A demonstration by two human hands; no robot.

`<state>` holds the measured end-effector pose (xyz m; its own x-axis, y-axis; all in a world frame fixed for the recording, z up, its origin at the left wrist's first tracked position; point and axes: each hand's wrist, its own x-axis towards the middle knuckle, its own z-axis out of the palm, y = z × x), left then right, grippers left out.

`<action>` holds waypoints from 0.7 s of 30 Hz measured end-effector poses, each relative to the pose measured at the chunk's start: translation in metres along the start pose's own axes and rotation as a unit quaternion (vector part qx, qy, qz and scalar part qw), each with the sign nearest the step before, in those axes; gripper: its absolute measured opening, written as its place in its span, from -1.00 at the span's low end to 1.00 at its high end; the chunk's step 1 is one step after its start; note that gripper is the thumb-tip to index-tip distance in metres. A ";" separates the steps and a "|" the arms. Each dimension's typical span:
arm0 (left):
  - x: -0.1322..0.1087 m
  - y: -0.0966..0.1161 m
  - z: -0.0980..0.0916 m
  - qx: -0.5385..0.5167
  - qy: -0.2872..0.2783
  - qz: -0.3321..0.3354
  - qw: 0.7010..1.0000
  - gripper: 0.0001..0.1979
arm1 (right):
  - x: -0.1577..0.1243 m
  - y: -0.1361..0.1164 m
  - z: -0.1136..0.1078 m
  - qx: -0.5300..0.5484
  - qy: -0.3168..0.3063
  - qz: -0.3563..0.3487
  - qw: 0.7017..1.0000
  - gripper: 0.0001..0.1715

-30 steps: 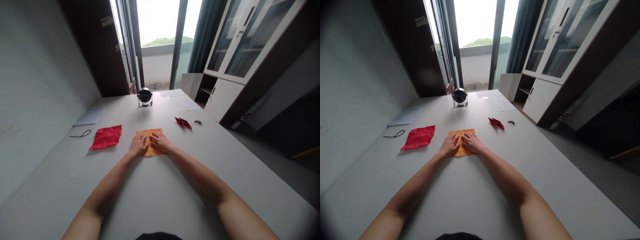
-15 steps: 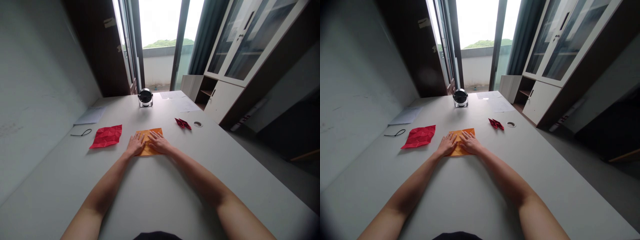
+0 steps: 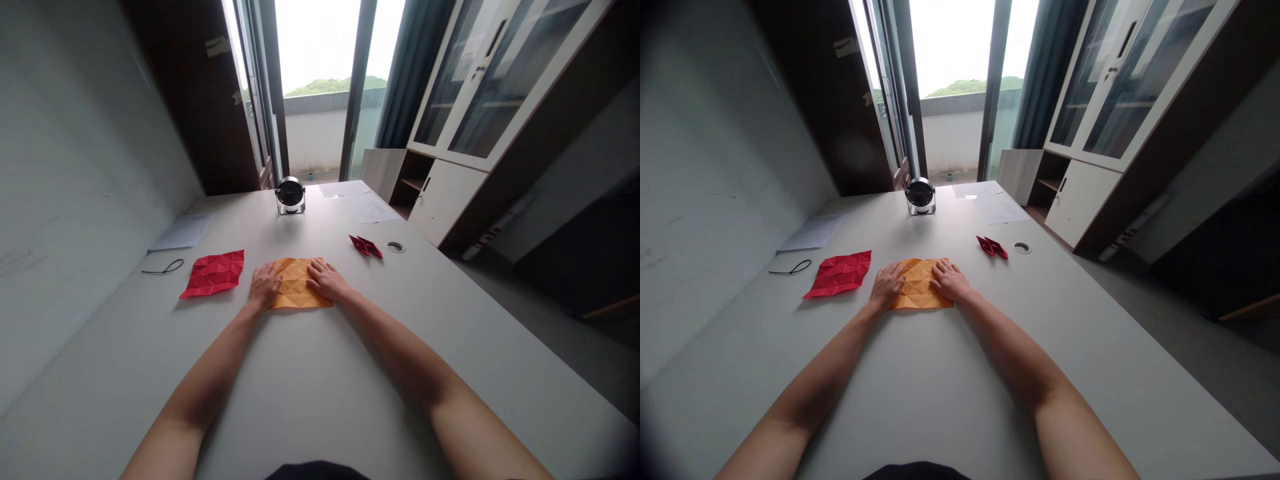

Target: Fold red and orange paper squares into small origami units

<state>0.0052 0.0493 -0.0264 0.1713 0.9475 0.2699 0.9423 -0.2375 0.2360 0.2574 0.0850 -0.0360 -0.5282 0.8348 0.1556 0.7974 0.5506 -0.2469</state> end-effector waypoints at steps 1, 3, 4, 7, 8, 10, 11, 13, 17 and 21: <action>-0.001 0.004 -0.002 -0.007 -0.006 0.029 1.000 -0.51 | 0.000 0.000 0.000 -0.001 0.003 0.002 1.000 -0.33; -0.003 0.011 -0.003 -0.018 -0.022 0.078 0.997 -0.50 | 0.000 0.000 0.001 -0.003 0.012 0.011 1.000 -0.33; -0.003 0.014 -0.002 -0.021 -0.031 0.093 0.995 -0.49 | 0.001 0.001 0.001 -0.004 0.016 0.017 1.000 -0.34; -0.005 0.020 0.001 -0.022 -0.072 0.108 0.991 -0.42 | 0.001 0.003 -0.001 -0.007 0.028 0.030 0.999 -0.34; -0.005 0.020 0.003 -0.020 -0.089 0.105 0.990 -0.40 | 0.001 0.003 -0.001 -0.008 0.033 0.029 0.999 -0.33; -0.005 0.019 0.006 -0.016 -0.117 0.092 0.989 -0.35 | 0.001 -0.001 -0.003 -0.010 0.044 0.014 0.999 -0.32; -0.005 0.018 0.007 -0.013 -0.125 0.083 0.989 -0.33 | 0.000 -0.004 -0.003 -0.011 0.050 0.003 0.999 -0.31; -0.005 0.015 0.010 -0.007 -0.133 0.065 0.989 -0.30 | -0.001 -0.011 -0.002 -0.009 0.051 -0.023 0.998 -0.28; -0.003 0.011 0.013 0.001 -0.138 0.044 0.990 -0.27 | -0.002 -0.018 0.003 -0.006 0.011 -0.049 0.999 -0.22; 0.002 0.005 0.015 0.010 -0.147 0.026 0.989 -0.26 | 0.000 -0.009 0.004 -0.012 -0.014 -0.024 1.000 -0.20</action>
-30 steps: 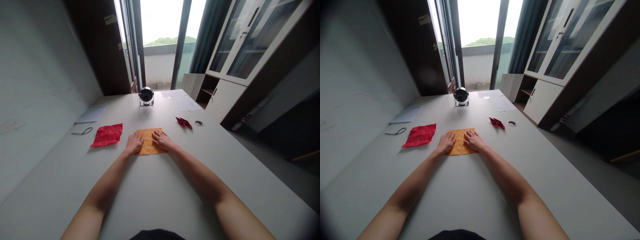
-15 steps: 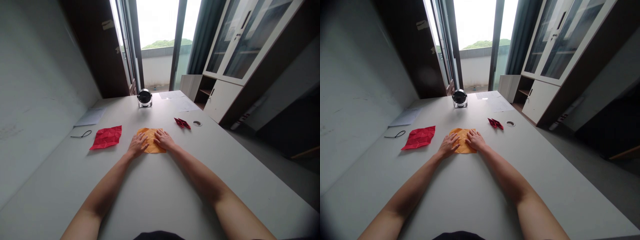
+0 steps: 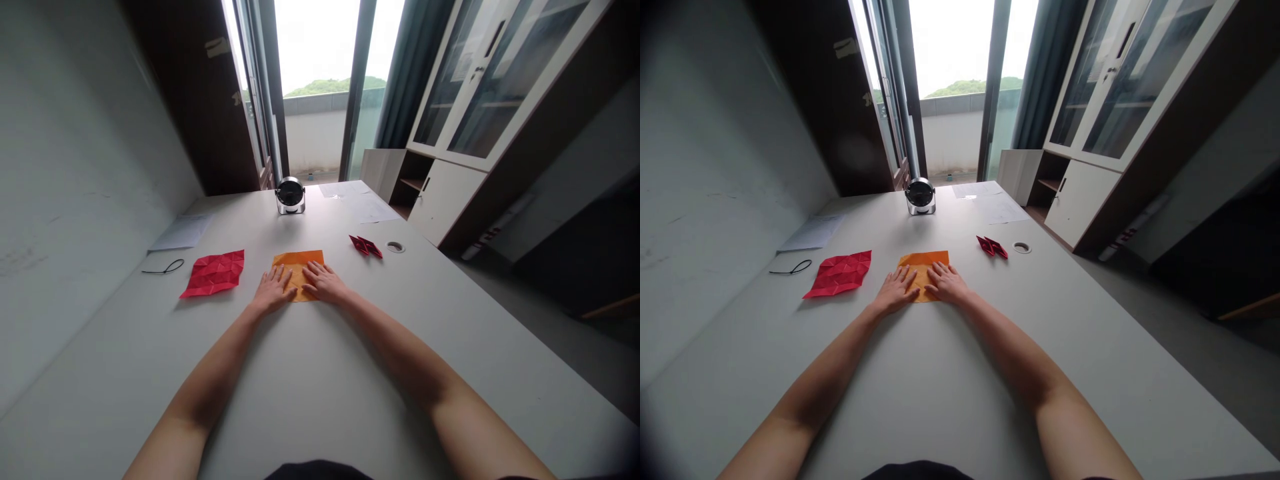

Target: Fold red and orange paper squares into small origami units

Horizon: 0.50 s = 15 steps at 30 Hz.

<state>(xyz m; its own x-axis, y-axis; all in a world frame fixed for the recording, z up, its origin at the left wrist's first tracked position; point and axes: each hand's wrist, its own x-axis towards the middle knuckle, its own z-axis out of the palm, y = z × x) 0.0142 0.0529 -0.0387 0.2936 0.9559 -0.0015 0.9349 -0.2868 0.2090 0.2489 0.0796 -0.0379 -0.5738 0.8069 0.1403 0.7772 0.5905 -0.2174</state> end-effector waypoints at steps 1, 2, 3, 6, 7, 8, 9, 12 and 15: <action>0.001 -0.002 0.000 0.003 -0.001 -0.009 1.000 -0.27 | 0.000 0.003 -0.001 -0.003 -0.004 0.009 1.000 -0.20; 0.003 -0.004 0.000 0.005 0.000 -0.019 1.000 -0.27 | 0.001 0.006 -0.002 -0.006 -0.007 0.017 1.000 -0.20; 0.004 -0.006 0.000 0.007 0.003 -0.028 1.000 -0.27 | 0.001 0.009 -0.002 -0.009 -0.010 0.025 1.000 -0.19; 0.004 -0.012 -0.001 0.010 0.019 -0.052 0.998 -0.29 | 0.002 0.015 -0.004 -0.014 -0.009 0.052 0.999 -0.21; 0.004 -0.014 -0.002 0.009 0.027 -0.056 0.998 -0.30 | 0.001 0.016 -0.005 -0.013 -0.002 0.060 0.998 -0.23; 0.003 -0.016 -0.003 0.008 0.037 -0.059 0.998 -0.32 | 0.001 0.017 -0.005 -0.010 0.008 0.064 0.998 -0.25; 0.002 -0.017 -0.004 0.005 0.050 -0.058 0.997 -0.35 | 0.000 0.018 -0.006 -0.004 0.019 0.060 0.998 -0.28; -0.001 -0.018 -0.007 -0.004 0.101 -0.040 0.994 -0.44 | -0.002 0.019 -0.008 0.030 0.043 0.002 0.999 -0.29; -0.003 -0.018 -0.009 -0.018 0.148 -0.015 0.989 -0.55 | -0.004 0.019 -0.011 0.059 0.055 -0.053 0.995 -0.21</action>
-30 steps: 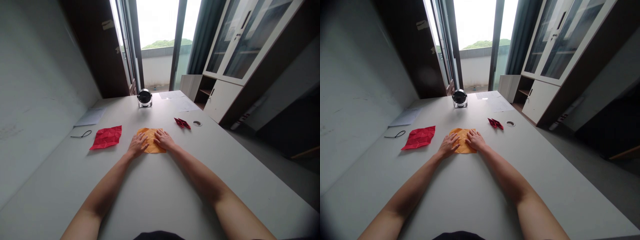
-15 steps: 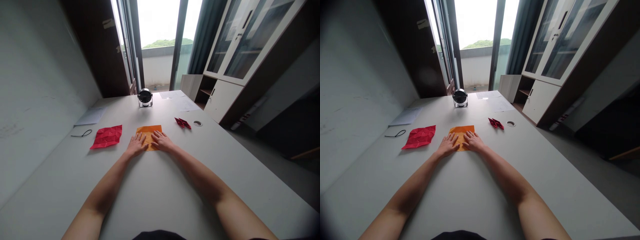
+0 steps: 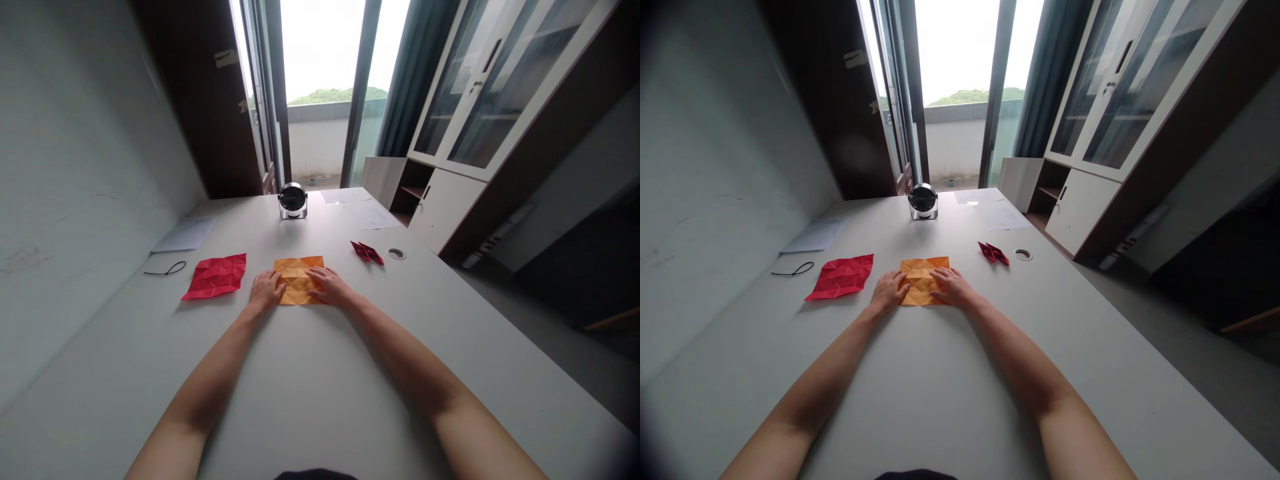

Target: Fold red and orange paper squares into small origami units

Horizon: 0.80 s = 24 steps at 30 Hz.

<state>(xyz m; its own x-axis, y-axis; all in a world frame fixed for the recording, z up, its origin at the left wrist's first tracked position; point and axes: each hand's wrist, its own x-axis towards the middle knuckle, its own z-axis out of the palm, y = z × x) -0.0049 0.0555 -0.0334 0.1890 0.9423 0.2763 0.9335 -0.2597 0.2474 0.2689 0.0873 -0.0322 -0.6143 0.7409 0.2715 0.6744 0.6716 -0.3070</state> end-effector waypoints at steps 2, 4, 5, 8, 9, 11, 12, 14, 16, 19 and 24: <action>0.000 0.000 -0.001 -0.012 0.020 0.003 1.000 -0.61 | 0.000 -0.001 -0.001 0.004 0.009 0.007 1.000 -0.17; 0.000 0.001 -0.002 -0.021 0.032 0.000 0.999 -0.67 | 0.001 -0.002 -0.001 -0.001 0.013 0.026 1.000 -0.14; 0.000 0.000 -0.002 -0.024 0.036 -0.001 0.999 -0.69 | 0.001 -0.003 -0.001 -0.005 0.014 0.032 0.999 -0.14; 0.001 0.000 -0.003 -0.036 0.050 -0.003 0.998 -0.77 | 0.002 -0.005 -0.001 -0.018 0.025 0.035 0.999 -0.15; 0.001 -0.001 -0.004 -0.041 0.056 -0.002 0.998 -0.80 | 0.002 -0.007 -0.001 -0.021 0.034 0.035 0.999 -0.18; 0.002 -0.001 -0.005 -0.056 0.071 0.002 0.996 -0.86 | 0.003 -0.008 -0.001 -0.024 0.051 0.030 0.998 -0.31; 0.002 -0.001 -0.005 -0.069 0.078 0.004 0.995 -0.88 | 0.003 -0.008 -0.002 -0.025 0.059 0.029 0.998 -0.41; 0.002 -0.001 -0.007 -0.108 0.094 0.006 0.990 -0.88 | 0.003 -0.007 -0.002 -0.024 0.070 0.031 0.997 -0.62; 0.002 0.001 -0.010 -0.164 0.116 0.005 0.980 -0.88 | 0.004 -0.006 -0.002 -0.018 0.082 0.042 0.996 -0.82; 0.002 0.007 -0.018 -0.230 0.166 0.018 0.959 -0.88 | 0.006 -0.008 -0.003 0.018 0.114 0.054 0.992 -0.93; 0.001 0.017 -0.032 -0.195 0.220 0.076 0.953 -0.86 | 0.005 -0.020 -0.009 0.088 0.188 0.019 0.978 -0.79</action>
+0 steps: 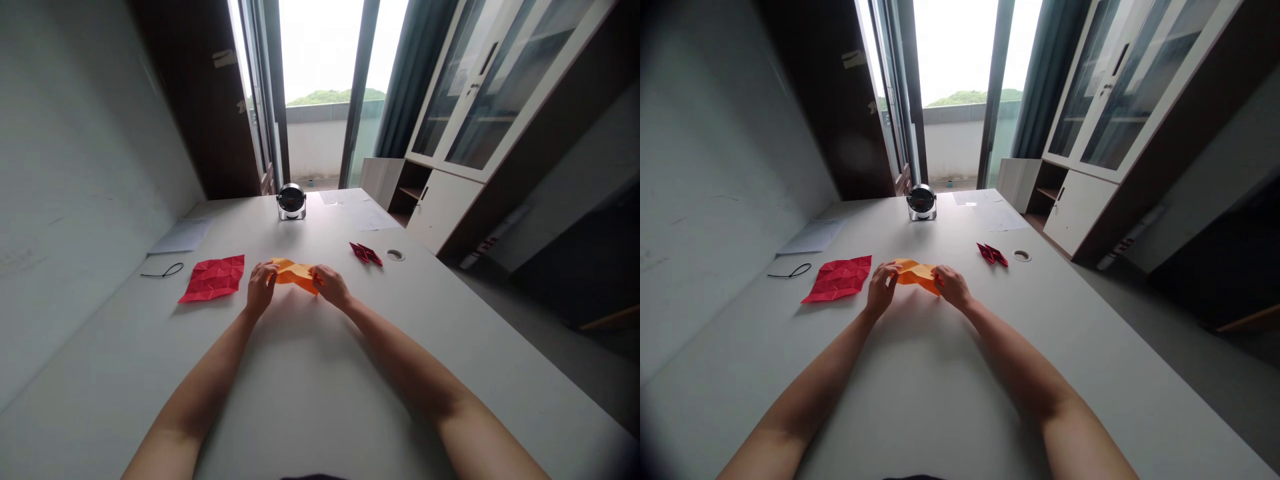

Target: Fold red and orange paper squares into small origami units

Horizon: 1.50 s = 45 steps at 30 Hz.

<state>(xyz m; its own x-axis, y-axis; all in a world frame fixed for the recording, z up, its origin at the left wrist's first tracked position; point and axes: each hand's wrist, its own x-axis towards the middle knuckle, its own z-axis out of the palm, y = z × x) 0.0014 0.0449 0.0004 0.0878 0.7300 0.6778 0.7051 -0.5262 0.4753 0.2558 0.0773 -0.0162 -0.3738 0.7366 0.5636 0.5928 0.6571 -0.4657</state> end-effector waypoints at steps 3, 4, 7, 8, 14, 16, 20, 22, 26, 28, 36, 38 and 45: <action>0.000 -0.001 0.000 0.029 -0.033 0.015 0.999 -0.76 | 0.001 -0.001 -0.004 -0.014 0.006 -0.056 0.998 -0.73; -0.001 -0.002 0.000 0.038 -0.050 0.012 0.998 -0.74 | 0.001 0.001 -0.005 -0.021 -0.004 -0.072 0.997 -0.70; -0.004 -0.004 0.004 0.066 -0.097 -0.003 0.993 -0.74 | 0.000 0.007 -0.003 -0.040 -0.067 -0.096 0.992 -0.58; -0.005 -0.004 0.004 0.074 -0.111 -0.007 0.991 -0.76 | -0.001 0.008 -0.002 -0.044 -0.089 -0.094 0.991 -0.55; -0.007 0.011 0.007 0.098 -0.177 -0.007 0.979 -0.78 | -0.005 0.001 -0.005 -0.064 -0.156 -0.050 0.984 -0.56; -0.009 0.012 0.011 0.111 -0.201 -0.005 0.973 -0.74 | -0.006 -0.003 -0.006 -0.078 -0.163 -0.046 0.982 -0.57; -0.017 0.000 0.025 0.119 -0.275 0.016 0.954 -0.59 | -0.006 -0.007 0.004 -0.106 -0.176 -0.061 0.977 -0.46; -0.020 -0.009 0.031 0.117 -0.310 0.002 0.943 -0.53 | -0.006 -0.007 0.009 -0.108 -0.197 -0.076 0.972 -0.42; -0.022 -0.023 0.035 0.143 -0.320 -0.048 0.935 -0.42 | -0.006 0.002 0.013 -0.102 -0.215 -0.057 0.970 -0.40; -0.021 -0.028 0.034 0.157 -0.314 -0.071 0.934 -0.39 | -0.006 0.010 0.011 -0.100 -0.203 -0.037 0.973 -0.41; -0.017 -0.029 0.023 0.158 -0.281 -0.054 0.945 -0.55 | -0.002 0.028 0.001 -0.053 -0.139 0.022 0.989 -0.66; -0.015 -0.024 0.020 0.140 -0.258 -0.016 0.956 -0.64 | -0.002 0.026 -0.002 -0.044 -0.131 -0.004 0.990 -0.76; -0.012 -0.012 0.021 0.027 -0.257 0.008 0.966 -0.67 | -0.001 0.016 -0.004 -0.032 -0.107 -0.017 0.994 -0.82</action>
<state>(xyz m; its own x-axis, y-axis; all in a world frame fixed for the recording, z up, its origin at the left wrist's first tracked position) 0.0067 0.0512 -0.0255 0.4278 0.8488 0.3107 0.7345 -0.5268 0.4278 0.2681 0.0867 -0.0216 -0.5336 0.7353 0.4179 0.6187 0.6763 -0.3998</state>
